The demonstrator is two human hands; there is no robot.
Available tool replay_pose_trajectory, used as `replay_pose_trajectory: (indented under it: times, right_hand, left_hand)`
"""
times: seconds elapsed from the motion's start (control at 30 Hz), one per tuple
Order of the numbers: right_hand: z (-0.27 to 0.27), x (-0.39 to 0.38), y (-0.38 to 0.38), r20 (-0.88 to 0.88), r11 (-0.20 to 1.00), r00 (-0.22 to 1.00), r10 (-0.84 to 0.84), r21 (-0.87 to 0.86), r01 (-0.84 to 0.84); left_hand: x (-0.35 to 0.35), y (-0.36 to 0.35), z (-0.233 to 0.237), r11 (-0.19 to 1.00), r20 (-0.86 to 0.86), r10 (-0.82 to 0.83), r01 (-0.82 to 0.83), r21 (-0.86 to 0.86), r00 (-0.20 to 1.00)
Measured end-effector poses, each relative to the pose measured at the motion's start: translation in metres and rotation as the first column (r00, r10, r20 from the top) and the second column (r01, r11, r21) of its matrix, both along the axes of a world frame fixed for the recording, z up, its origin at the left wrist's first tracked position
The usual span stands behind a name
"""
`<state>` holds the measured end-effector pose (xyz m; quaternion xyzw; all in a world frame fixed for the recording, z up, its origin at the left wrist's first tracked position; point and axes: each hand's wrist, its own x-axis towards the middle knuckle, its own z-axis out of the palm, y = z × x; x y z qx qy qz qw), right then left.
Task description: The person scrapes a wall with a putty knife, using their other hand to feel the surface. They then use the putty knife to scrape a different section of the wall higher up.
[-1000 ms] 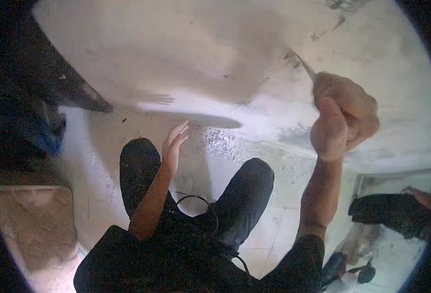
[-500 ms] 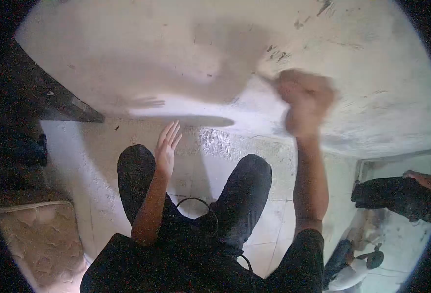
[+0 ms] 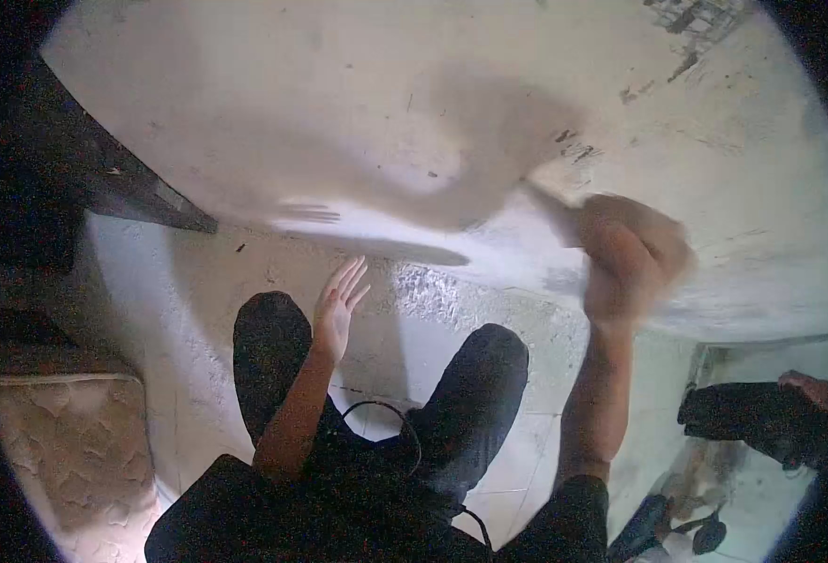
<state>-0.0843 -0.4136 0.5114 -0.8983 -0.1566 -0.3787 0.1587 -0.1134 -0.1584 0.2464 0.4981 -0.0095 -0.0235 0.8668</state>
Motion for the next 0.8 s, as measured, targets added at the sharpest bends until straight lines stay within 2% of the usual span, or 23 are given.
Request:
replay_pose_trajectory:
  times: [0.03, 0.07, 0.1, 0.13, 0.17, 0.2, 0.23, 0.27, 0.3, 0.33, 0.37, 0.4, 0.43, 0.47, 0.5, 0.53, 0.6, 0.67, 0.73, 0.77, 0.8]
  right_hand:
    - [-0.009, 0.005, 0.005, 0.031, 0.995, 0.995, 0.098, 0.029, -0.099]
    - [-0.013, 0.0, 0.011, 0.01, 0.962, 0.963, 0.271, 0.046, -0.271]
    - [-0.008, -0.017, 0.0, -0.142, 0.932, 0.921, 0.363, 0.027, -0.363]
    - [0.002, -0.025, -0.031, -0.353, 0.943, 0.882, 0.312, 0.0, -0.334]
    - [0.005, -0.026, -0.036, -0.405, 0.966, 0.891, 0.203, -0.066, -0.25]
    - [-0.006, -0.019, -0.035, -0.304, 0.987, 0.95, 0.076, -0.111, -0.114]
    - [-0.021, -0.014, -0.023, -0.192, 0.998, 0.981, -0.016, -0.069, 0.003]
    - [-0.039, -0.011, -0.017, -0.134, 0.999, 0.99, -0.045, -0.028, 0.042]
    - [-0.056, -0.011, -0.011, -0.127, 1.0, 0.992, -0.014, 0.0, 0.014]
    - [-0.071, -0.005, -0.008, -0.088, 0.997, 0.993, 0.083, 0.009, -0.083]
    - [-0.069, -0.01, 0.0, -0.047, 0.927, 0.973, 0.227, 0.316, -0.201]
    - [-0.068, -0.015, 0.007, 0.094, 0.716, 0.918, 0.385, 0.597, -0.362]
    - [-0.066, -0.02, 0.015, 0.293, 0.443, 0.839, 0.458, 0.743, -0.501]
    - [-0.044, -0.023, 0.018, 0.364, 0.26, 0.683, 0.633, 0.732, -0.63]
    - [-0.032, -0.026, 0.023, 0.395, 0.205, 0.65, 0.649, 0.732, -0.65]
    - [-0.028, -0.024, 0.018, 0.382, 0.237, 0.681, 0.625, 0.738, -0.632]
    - [-0.031, -0.024, 0.013, 0.345, 0.179, 0.71, 0.613, 0.815, -0.551]
    - [-0.048, -0.027, -0.011, 0.3, 0.141, 0.738, 0.604, 0.872, -0.469]
    - [-0.088, -0.031, -0.037, 0.156, 0.22, 0.916, 0.369, 0.943, -0.249]
    - [-0.113, -0.033, -0.051, 0.115, 0.118, 0.957, 0.267, 0.982, -0.15]
    - [-0.141, -0.036, -0.068, 0.044, 0.097, 0.981, 0.188, 0.993, -0.063]
  left_hand:
    - [0.003, 0.0, 0.003, 1.0, 0.009, -0.005, 0.005, 0.02, 1.0]
    - [0.005, 0.001, 0.003, 1.0, 0.023, 0.011, -0.011, 0.026, 1.0]
    - [0.009, 0.001, 0.001, 1.0, 0.007, 0.007, -0.007, 0.017, 1.0]
    - [0.004, 0.0, -0.002, 1.0, -0.029, -0.001, 0.001, 0.01, 1.0]
    - [0.0, -0.001, -0.001, 1.0, -0.057, 0.002, -0.001, 0.021, 0.998]
    - [0.002, -0.002, -0.001, 1.0, -0.058, 0.001, -0.001, 0.003, 0.998]
    - [0.001, -0.004, 0.0, 1.0, -0.049, -0.001, 0.0, -0.017, 0.999]
    - [0.001, -0.006, -0.001, 0.999, -0.034, -0.008, 0.007, -0.034, 0.999]
    - [-0.004, -0.005, 0.001, 1.0, -0.029, -0.009, 0.009, -0.026, 1.0]
    - [-0.004, -0.003, 0.001, 1.0, -0.026, -0.012, 0.012, 0.014, 1.0]
    - [0.002, -0.003, 0.002, 0.999, -0.02, -0.003, 0.004, 0.049, 1.0]
    - [0.003, -0.007, -0.001, 0.999, -0.02, 0.015, -0.014, 0.048, 1.0]
    - [0.001, -0.008, -0.006, 0.999, -0.046, 0.015, -0.017, -0.033, 0.999]
    - [0.002, -0.006, -0.009, 0.994, -0.074, 0.004, -0.012, -0.107, 0.997]
    - [0.003, -0.006, -0.008, 0.996, -0.115, -0.01, 0.0, -0.09, 0.993]
    - [0.004, -0.007, -0.007, 0.999, -0.105, -0.003, -0.002, -0.049, 0.994]
    - [0.007, -0.013, -0.009, 1.0, -0.122, -0.005, 0.003, -0.013, 0.993]
    - [0.007, -0.019, -0.01, 0.928, -0.236, -0.065, -0.028, -0.372, 0.97]
    - [0.007, -0.018, -0.007, 0.906, -0.28, -0.07, -0.056, -0.419, 0.958]
    - [0.008, -0.018, -0.004, 0.878, -0.306, -0.071, -0.086, -0.471, 0.949]
    - [0.006, -0.018, -0.001, 0.88, -0.314, -0.072, -0.088, -0.467, 0.947]
